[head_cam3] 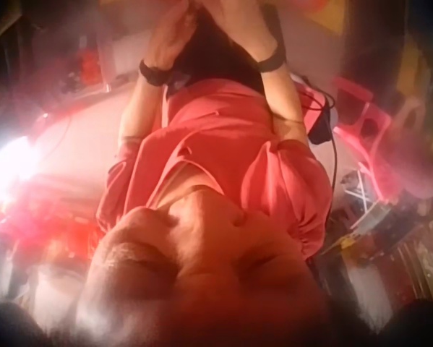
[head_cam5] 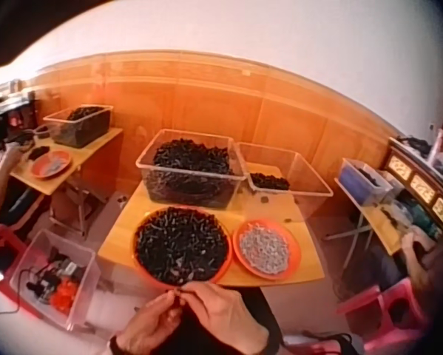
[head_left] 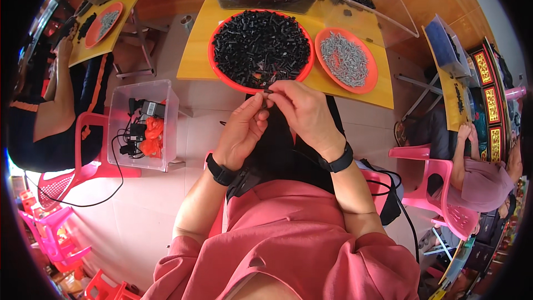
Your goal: The person assembles small components by fitting pieces from a tray together by hand, wipes their hands with a tissue, and fits more components together.
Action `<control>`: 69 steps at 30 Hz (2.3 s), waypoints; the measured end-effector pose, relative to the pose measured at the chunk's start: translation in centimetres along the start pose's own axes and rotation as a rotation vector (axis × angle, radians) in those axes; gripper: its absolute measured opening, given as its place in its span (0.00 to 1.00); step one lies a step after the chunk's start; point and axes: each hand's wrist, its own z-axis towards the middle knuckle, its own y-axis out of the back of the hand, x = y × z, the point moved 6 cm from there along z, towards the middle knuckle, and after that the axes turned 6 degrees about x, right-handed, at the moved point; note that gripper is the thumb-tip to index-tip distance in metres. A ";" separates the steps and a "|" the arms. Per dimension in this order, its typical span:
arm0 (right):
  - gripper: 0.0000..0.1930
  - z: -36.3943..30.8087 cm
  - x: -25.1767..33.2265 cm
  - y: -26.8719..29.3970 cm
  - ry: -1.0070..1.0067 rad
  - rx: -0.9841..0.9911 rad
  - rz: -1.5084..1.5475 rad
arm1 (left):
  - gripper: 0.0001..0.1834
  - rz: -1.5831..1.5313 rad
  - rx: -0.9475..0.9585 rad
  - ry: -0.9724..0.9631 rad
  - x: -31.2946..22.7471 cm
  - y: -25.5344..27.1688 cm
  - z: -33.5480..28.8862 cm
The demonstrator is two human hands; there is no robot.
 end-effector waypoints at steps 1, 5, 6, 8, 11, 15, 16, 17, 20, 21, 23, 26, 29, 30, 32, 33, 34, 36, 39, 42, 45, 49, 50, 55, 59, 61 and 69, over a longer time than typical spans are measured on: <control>0.06 -0.1 -0.1 0.2 -0.016 -0.054 0.057 | 0.12 -0.020 0.017 -0.010 -0.1 -0.3 -0.2; 0.07 -1.1 -0.3 -0.1 -0.145 -0.042 0.209 | 0.13 -0.067 -0.028 -0.065 -0.5 -0.3 -0.3; 0.07 -1.4 -0.4 -0.3 -0.154 -0.055 0.221 | 0.13 -0.062 -0.044 -0.090 -0.6 -0.3 -0.3; 0.08 -1.7 -0.3 -0.5 -0.165 -0.065 0.234 | 0.13 -0.058 -0.063 -0.116 -0.7 0.0 -0.4; 0.08 -1.7 -0.1 -1.1 -0.173 -0.040 0.216 | 0.12 -0.003 -0.016 -0.173 -0.8 -0.1 -0.3; 0.08 -1.7 0.3 -1.2 -0.124 -0.088 0.182 | 0.10 0.065 -0.006 -0.257 -1.1 -0.6 -0.5; 0.08 -1.7 0.4 -1.1 -0.125 -0.106 0.172 | 0.10 0.082 0.002 -0.282 -1.3 -0.8 -0.6; 0.08 -1.8 0.4 -1.2 -0.126 -0.107 0.173 | 0.10 0.083 0.002 -0.280 -1.2 -0.9 -0.6; 0.08 -1.8 0.7 -1.2 -0.080 -0.128 0.156 | 0.09 0.084 -0.005 -0.319 -1.3 -1.0 -0.6; 0.08 -1.9 0.7 -1.3 -0.086 -0.134 0.164 | 0.09 0.123 -0.001 -0.349 -1.4 -0.9 -0.6; 0.09 -2.0 0.7 -1.4 -0.092 -0.140 0.172 | 0.08 0.163 0.004 -0.377 -1.6 -0.7 -0.6; 0.07 -2.1 0.6 -1.7 -0.139 -0.115 0.204 | 0.08 0.269 -0.009 -0.442 -1.9 -0.8 -0.9; 0.07 -2.1 0.6 -2.0 -0.175 -0.108 0.281 | 0.07 0.240 -0.042 -0.438 -1.7 -0.7 -0.9; 0.07 -2.1 0.6 -2.0 -0.180 -0.111 0.288 | 0.08 0.238 -0.031 -0.443 -1.6 -0.6 -0.9; 0.07 -2.2 0.6 -2.1 -0.185 -0.116 0.294 | 0.08 0.237 -0.019 -0.447 -1.6 -0.8 -0.9; 0.07 -2.2 0.5 -2.2 -0.176 -0.122 0.298 | 0.08 0.239 -0.043 -0.438 -1.6 -1.0 -1.0; 0.07 -2.3 0.4 -2.2 -0.167 -0.128 0.302 | 0.09 0.242 -0.066 -0.430 -1.5 -1.0 -1.1; 0.07 -2.3 0.2 -2.4 -0.187 -0.128 0.334 | 0.09 0.248 -0.057 -0.433 -1.5 -1.1 -1.1; 0.06 -2.4 0.2 -2.6 -0.243 -0.119 0.439 | 0.10 0.254 -0.021 -0.458 -1.6 -1.2 -1.3; 0.05 -2.5 0.5 -2.6 -0.303 -0.087 0.545 | 0.10 0.269 0.014 -0.506 -1.8 -1.3 -1.5; 0.05 -2.8 0.1 -3.4 -0.348 -0.076 0.675 | 0.10 0.301 0.025 -0.551 -1.9 -1.6 -1.8; 0.07 -3.0 -0.1 -4.0 -0.458 -0.058 0.973 | 0.10 0.332 0.011 -0.596 -2.0 -2.0 -2.1; 0.07 -3.0 -0.2 -3.8 -0.458 -0.058 0.973 | 0.10 0.332 0.011 -0.595 -1.9 -2.1 -2.1; 0.09 -3.2 -0.4 -3.4 -0.602 0.043 1.085 | 0.07 0.495 0.006 -0.630 -2.3 -2.8 -2.4; 0.09 -3.2 -0.6 -3.1 -0.591 0.072 1.023 | 0.06 0.493 0.014 -0.619 -2.2 -2.8 -2.3; 0.09 -3.2 -0.4 -2.8 -0.563 0.057 0.948 | 0.07 0.491 0.013 -0.616 -2.1 -2.9 -2.3; 0.09 -3.5 -0.3 -3.9 -0.582 -0.018 1.162 | 0.08 0.533 0.004 -0.688 -2.1 -3.0 -2.5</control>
